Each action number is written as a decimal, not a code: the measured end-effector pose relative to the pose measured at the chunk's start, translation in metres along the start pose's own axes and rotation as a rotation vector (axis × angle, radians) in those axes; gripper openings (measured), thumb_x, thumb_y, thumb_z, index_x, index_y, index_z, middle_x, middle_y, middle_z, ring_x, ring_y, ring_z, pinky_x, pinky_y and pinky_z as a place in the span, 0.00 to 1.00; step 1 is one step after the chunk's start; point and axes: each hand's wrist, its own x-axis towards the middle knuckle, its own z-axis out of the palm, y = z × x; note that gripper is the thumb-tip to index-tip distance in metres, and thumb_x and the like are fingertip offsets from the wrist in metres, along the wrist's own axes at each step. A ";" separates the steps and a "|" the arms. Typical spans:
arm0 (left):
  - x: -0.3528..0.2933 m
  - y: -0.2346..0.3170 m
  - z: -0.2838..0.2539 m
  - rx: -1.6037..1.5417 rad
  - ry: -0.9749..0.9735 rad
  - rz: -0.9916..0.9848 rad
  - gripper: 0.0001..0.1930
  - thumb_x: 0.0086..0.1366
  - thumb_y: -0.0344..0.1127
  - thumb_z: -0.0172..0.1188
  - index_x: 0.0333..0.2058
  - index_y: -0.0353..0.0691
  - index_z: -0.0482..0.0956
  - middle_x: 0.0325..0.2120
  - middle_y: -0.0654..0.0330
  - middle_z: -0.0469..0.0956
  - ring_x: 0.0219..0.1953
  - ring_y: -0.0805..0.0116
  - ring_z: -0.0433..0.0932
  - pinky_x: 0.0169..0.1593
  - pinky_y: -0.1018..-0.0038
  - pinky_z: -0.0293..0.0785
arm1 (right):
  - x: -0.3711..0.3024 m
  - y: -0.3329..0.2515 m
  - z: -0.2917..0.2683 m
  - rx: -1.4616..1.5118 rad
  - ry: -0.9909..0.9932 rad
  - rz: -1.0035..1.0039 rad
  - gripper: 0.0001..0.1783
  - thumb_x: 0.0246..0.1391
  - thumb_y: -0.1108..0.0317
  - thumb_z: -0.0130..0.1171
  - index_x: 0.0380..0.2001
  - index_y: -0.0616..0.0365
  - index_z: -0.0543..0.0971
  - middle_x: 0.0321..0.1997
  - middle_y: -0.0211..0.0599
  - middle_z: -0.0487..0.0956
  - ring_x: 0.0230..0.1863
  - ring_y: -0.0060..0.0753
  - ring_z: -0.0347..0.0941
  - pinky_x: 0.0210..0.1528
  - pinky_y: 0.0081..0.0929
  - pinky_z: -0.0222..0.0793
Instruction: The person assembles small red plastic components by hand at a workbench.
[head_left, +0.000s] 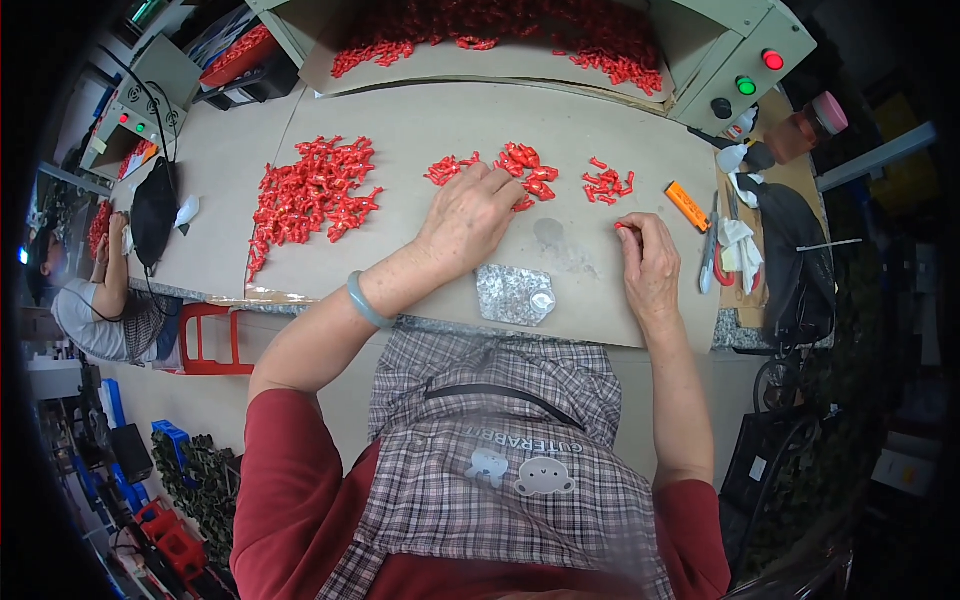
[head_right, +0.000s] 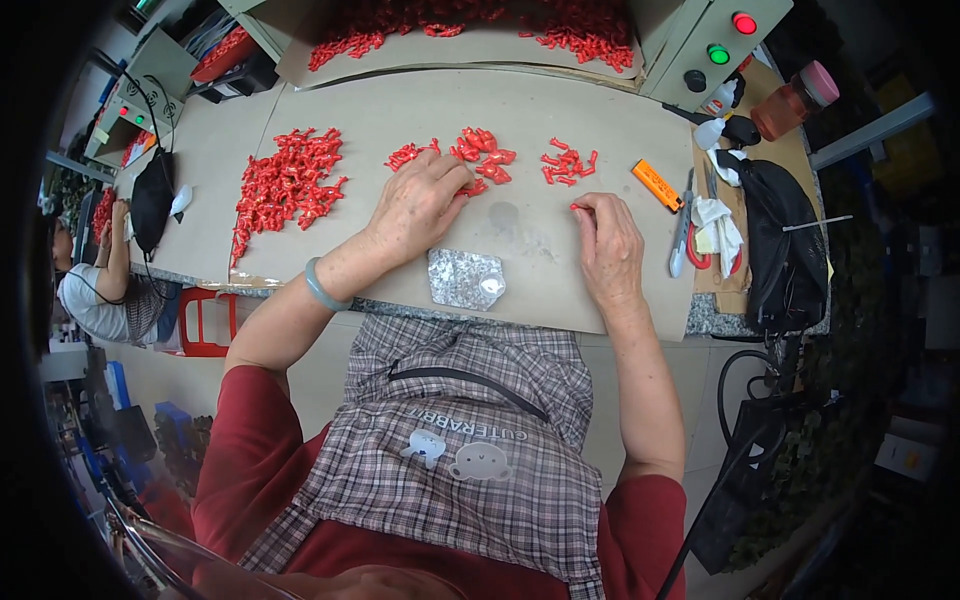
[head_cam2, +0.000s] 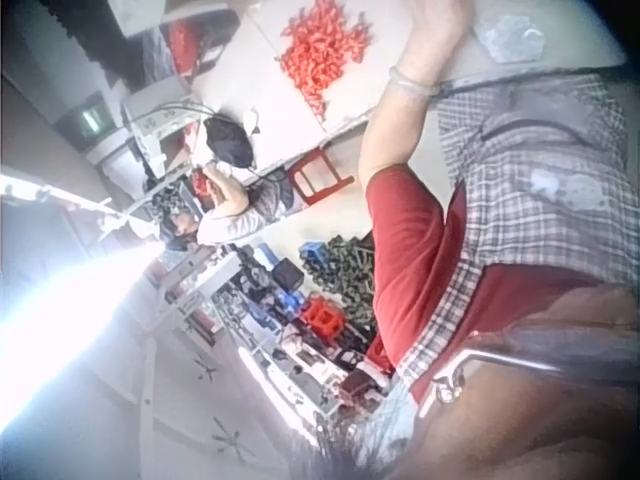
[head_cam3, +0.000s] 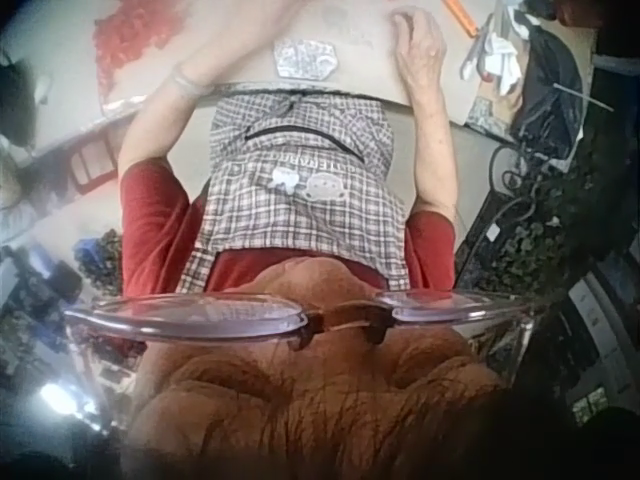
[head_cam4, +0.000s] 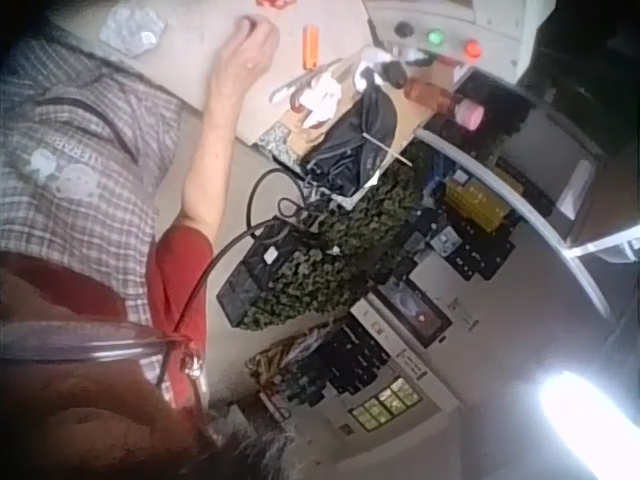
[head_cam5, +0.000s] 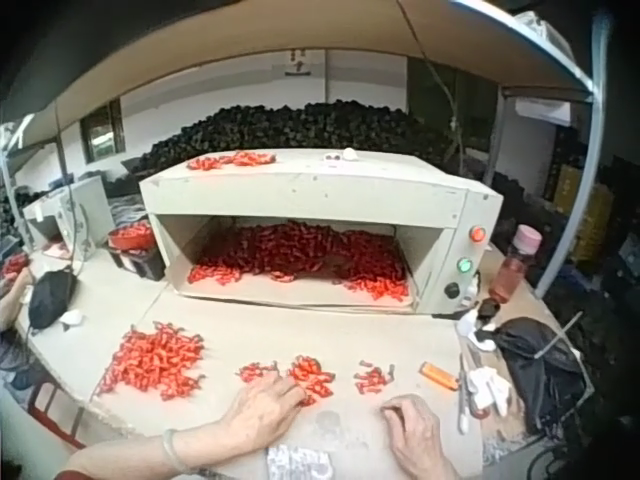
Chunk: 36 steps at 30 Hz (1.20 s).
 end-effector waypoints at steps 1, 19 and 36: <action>0.000 0.000 0.001 -0.009 -0.022 0.015 0.10 0.55 0.28 0.63 0.37 0.38 0.76 0.34 0.56 0.76 0.40 0.55 0.75 0.44 0.62 0.74 | -0.001 0.001 -0.001 0.049 -0.007 0.041 0.05 0.54 0.77 0.60 0.35 0.62 0.76 0.34 0.39 0.77 0.35 0.38 0.76 0.37 0.33 0.72; -0.060 0.033 -0.048 -1.403 0.057 -0.699 0.13 0.63 0.22 0.60 0.46 0.29 0.75 0.39 0.54 0.80 0.39 0.70 0.82 0.45 0.76 0.80 | -0.030 -0.054 -0.028 0.974 -0.226 0.559 0.07 0.61 0.77 0.56 0.41 0.65 0.78 0.36 0.35 0.81 0.34 0.18 0.74 0.39 0.18 0.71; -0.105 0.069 -0.040 -1.606 -0.029 -0.779 0.13 0.68 0.24 0.55 0.51 0.33 0.75 0.39 0.59 0.80 0.40 0.73 0.81 0.42 0.81 0.77 | -0.044 -0.073 -0.020 0.874 -0.358 0.698 0.06 0.60 0.77 0.58 0.40 0.64 0.79 0.31 0.32 0.81 0.27 0.15 0.74 0.30 0.13 0.71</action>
